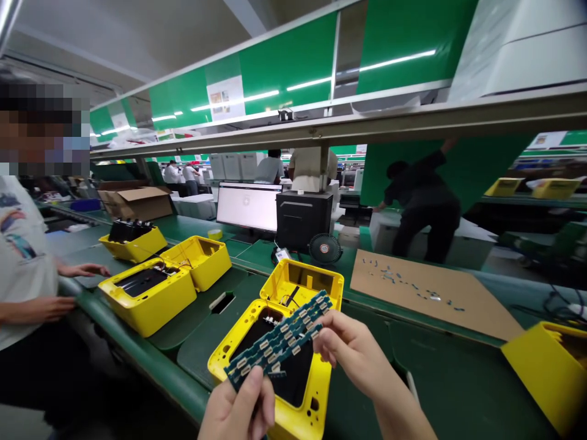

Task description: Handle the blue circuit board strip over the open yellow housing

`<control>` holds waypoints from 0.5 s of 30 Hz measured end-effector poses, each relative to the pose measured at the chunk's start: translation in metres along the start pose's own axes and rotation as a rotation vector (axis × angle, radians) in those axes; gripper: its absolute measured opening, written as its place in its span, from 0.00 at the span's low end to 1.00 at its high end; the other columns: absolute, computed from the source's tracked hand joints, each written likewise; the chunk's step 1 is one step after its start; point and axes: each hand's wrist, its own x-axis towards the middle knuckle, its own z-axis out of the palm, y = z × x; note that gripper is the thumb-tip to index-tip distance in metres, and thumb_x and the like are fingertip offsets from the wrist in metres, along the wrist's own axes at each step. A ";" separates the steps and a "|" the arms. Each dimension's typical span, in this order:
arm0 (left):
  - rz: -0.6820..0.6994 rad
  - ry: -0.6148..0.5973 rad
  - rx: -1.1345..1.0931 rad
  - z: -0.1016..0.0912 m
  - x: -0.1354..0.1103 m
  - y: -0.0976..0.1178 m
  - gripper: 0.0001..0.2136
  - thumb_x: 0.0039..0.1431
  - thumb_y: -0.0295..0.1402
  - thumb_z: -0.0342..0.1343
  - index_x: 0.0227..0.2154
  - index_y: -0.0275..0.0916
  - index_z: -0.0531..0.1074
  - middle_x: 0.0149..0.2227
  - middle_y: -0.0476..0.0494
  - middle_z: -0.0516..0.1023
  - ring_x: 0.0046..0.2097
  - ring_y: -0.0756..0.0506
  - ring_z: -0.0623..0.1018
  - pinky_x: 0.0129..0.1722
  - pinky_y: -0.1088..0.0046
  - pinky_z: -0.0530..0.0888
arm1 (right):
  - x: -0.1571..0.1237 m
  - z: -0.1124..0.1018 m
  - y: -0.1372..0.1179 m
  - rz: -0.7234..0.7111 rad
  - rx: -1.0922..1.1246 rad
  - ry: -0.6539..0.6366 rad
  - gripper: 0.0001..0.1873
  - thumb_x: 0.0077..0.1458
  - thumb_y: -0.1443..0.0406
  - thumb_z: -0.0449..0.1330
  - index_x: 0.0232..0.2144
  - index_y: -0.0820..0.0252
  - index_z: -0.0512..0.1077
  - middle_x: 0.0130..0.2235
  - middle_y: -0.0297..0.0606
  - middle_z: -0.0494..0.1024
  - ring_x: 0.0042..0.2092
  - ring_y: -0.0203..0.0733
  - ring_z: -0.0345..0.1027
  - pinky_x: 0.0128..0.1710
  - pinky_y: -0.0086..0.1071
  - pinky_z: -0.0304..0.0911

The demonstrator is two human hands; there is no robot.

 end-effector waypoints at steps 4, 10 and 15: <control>-0.024 -0.038 -0.007 0.003 0.002 0.000 0.27 0.49 0.57 0.54 0.15 0.34 0.67 0.12 0.51 0.59 0.17 0.56 0.58 0.20 0.77 0.50 | -0.001 -0.002 0.003 0.044 -0.021 -0.004 0.17 0.59 0.54 0.54 0.28 0.62 0.67 0.25 0.33 0.70 0.24 0.29 0.58 0.25 0.26 0.54; 0.095 -0.145 0.041 0.006 -0.005 0.016 0.26 0.47 0.57 0.56 0.21 0.33 0.68 0.14 0.50 0.64 0.15 0.57 0.59 0.15 0.80 0.53 | -0.007 -0.005 0.006 0.069 -0.001 -0.111 0.18 0.56 0.53 0.56 0.28 0.63 0.70 0.24 0.35 0.70 0.23 0.31 0.57 0.23 0.27 0.54; 0.102 -0.102 -0.073 0.001 -0.009 0.014 0.20 0.49 0.49 0.60 0.26 0.32 0.70 0.21 0.43 0.74 0.16 0.57 0.63 0.14 0.81 0.58 | -0.011 -0.008 0.018 0.145 -0.048 -0.123 0.17 0.55 0.52 0.57 0.33 0.60 0.72 0.24 0.36 0.69 0.25 0.35 0.59 0.23 0.30 0.58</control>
